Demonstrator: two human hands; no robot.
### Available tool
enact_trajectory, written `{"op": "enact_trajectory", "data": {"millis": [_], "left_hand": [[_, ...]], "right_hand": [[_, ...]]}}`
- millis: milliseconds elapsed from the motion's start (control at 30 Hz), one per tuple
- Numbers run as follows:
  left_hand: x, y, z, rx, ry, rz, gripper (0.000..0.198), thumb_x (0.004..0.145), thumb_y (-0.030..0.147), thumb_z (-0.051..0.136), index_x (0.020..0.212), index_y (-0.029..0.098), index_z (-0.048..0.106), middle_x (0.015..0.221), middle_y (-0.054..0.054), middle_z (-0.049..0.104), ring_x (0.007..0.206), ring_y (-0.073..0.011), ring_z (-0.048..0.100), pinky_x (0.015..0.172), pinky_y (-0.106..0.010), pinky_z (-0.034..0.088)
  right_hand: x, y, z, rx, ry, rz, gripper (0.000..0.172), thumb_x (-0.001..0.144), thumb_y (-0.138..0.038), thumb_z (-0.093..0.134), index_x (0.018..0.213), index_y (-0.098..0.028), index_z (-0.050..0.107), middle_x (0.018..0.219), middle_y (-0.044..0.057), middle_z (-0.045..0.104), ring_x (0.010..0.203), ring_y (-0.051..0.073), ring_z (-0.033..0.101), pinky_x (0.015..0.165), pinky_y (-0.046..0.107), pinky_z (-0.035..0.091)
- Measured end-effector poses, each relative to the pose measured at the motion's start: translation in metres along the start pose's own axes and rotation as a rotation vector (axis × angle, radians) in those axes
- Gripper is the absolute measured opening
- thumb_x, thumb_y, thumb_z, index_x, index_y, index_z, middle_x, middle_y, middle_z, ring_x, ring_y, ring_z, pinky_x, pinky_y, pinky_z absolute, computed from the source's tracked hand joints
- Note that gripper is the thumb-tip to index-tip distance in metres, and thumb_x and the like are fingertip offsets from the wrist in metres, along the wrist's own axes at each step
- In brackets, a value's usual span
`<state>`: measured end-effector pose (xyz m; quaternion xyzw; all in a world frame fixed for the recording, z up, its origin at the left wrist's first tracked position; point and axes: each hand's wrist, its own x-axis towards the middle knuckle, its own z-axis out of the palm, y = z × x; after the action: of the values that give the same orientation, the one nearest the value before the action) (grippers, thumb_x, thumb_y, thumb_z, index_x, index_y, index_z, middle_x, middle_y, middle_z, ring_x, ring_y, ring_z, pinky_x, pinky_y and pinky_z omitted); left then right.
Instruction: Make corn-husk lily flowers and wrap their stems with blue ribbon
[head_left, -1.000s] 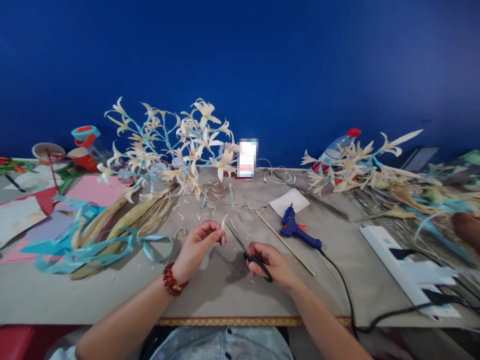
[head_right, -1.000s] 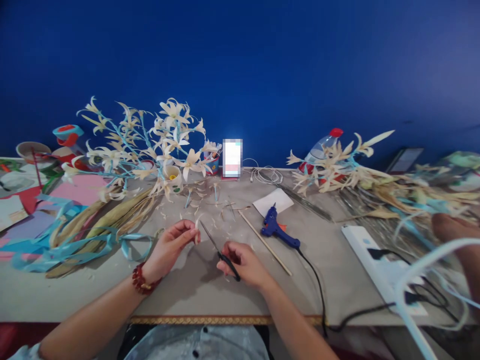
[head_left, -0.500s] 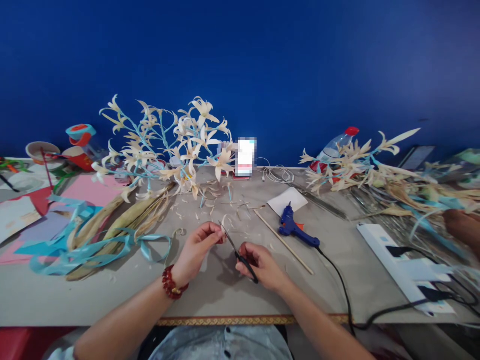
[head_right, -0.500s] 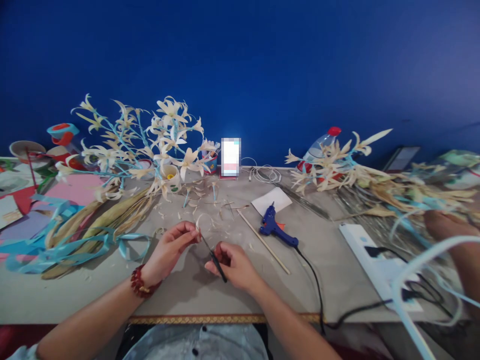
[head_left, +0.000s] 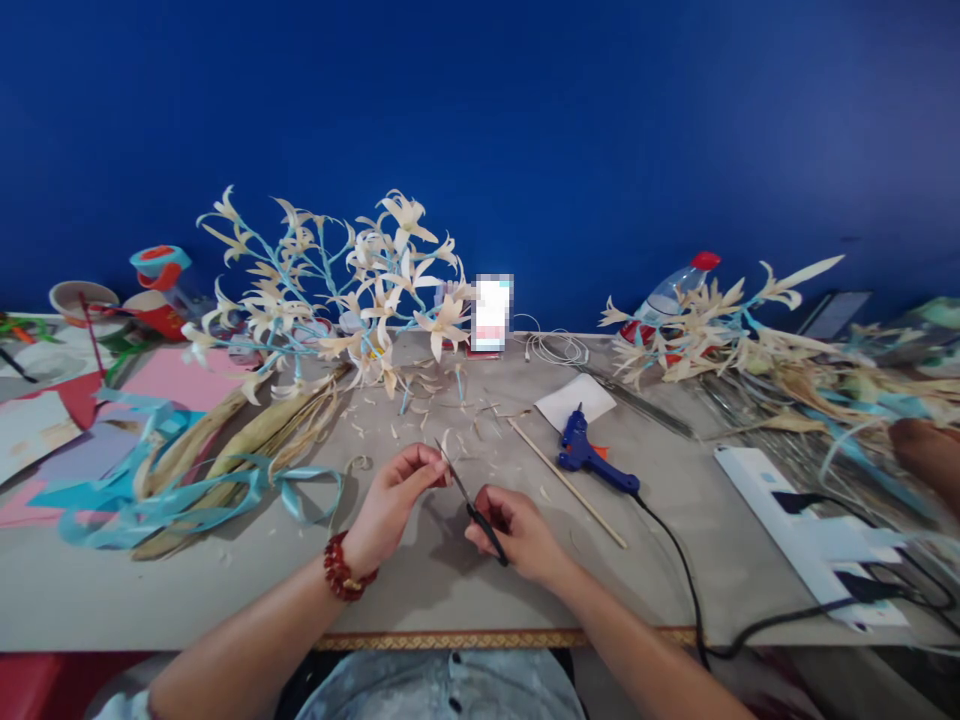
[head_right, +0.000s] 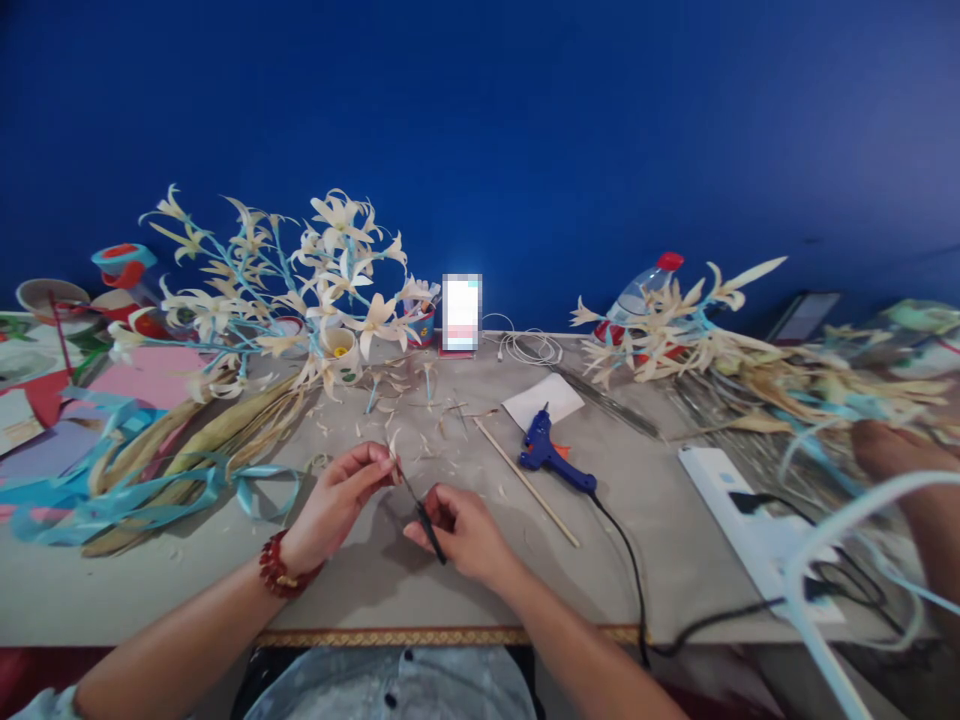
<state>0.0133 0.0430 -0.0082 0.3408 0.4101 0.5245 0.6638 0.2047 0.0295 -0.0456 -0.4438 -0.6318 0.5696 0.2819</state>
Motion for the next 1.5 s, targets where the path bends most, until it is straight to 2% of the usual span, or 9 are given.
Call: {"op": "enact_trajectory", "data": {"millis": [633, 900, 1133, 1367, 1500], "left_hand": [[-0.001, 0.007, -0.001, 0.069, -0.057, 0.005, 0.013, 0.078, 0.027, 0.069, 0.072, 0.016, 0.064, 0.074, -0.002, 0.064, 0.072, -0.0142, 0.057, 0.073, -0.025, 0.042], [0.0, 0.008, -0.002, 0.085, -0.088, -0.001, 0.013, 0.082, 0.023, 0.065, 0.073, 0.015, 0.061, 0.072, -0.001, 0.061, 0.072, -0.0123, 0.054, 0.073, -0.023, 0.041], [0.001, 0.001, -0.003, -0.002, -0.012, -0.008, 0.011, 0.08, 0.025, 0.069, 0.078, 0.016, 0.063, 0.072, 0.001, 0.06, 0.069, -0.0113, 0.054, 0.071, -0.024, 0.044], [-0.001, 0.0, 0.0, -0.01, 0.012, 0.022, 0.011, 0.079, 0.025, 0.07, 0.077, 0.016, 0.063, 0.071, 0.001, 0.06, 0.069, -0.0113, 0.056, 0.07, -0.024, 0.044], [-0.002, 0.0, 0.001, -0.003, 0.025, 0.032, 0.011, 0.079, 0.025, 0.07, 0.078, 0.016, 0.063, 0.072, 0.001, 0.06, 0.069, -0.0111, 0.056, 0.07, -0.023, 0.044]], "right_hand": [[0.0, -0.001, -0.003, -0.006, 0.005, -0.009, 0.044, 0.071, -0.053, 0.073, 0.064, -0.021, 0.043, 0.054, -0.006, 0.042, 0.051, 0.01, 0.034, 0.047, 0.022, 0.024], [-0.001, -0.006, -0.006, 0.082, 0.027, 0.065, 0.047, 0.072, -0.058, 0.069, 0.064, -0.021, 0.04, 0.052, -0.006, 0.045, 0.046, 0.009, 0.038, 0.045, 0.022, 0.026], [-0.002, -0.002, -0.004, -0.047, 0.012, -0.023, 0.041, 0.074, -0.052, 0.069, 0.069, -0.02, 0.044, 0.059, -0.006, 0.041, 0.054, 0.009, 0.034, 0.049, 0.02, 0.026], [-0.003, -0.016, 0.0, -0.319, 0.107, -0.055, 0.039, 0.072, -0.042, 0.073, 0.065, -0.02, 0.043, 0.058, -0.007, 0.041, 0.054, 0.01, 0.034, 0.049, 0.021, 0.024], [-0.004, -0.017, 0.001, -0.382, 0.141, -0.066, 0.036, 0.072, -0.038, 0.073, 0.066, -0.02, 0.043, 0.058, -0.007, 0.042, 0.054, 0.01, 0.035, 0.049, 0.021, 0.024]]}}
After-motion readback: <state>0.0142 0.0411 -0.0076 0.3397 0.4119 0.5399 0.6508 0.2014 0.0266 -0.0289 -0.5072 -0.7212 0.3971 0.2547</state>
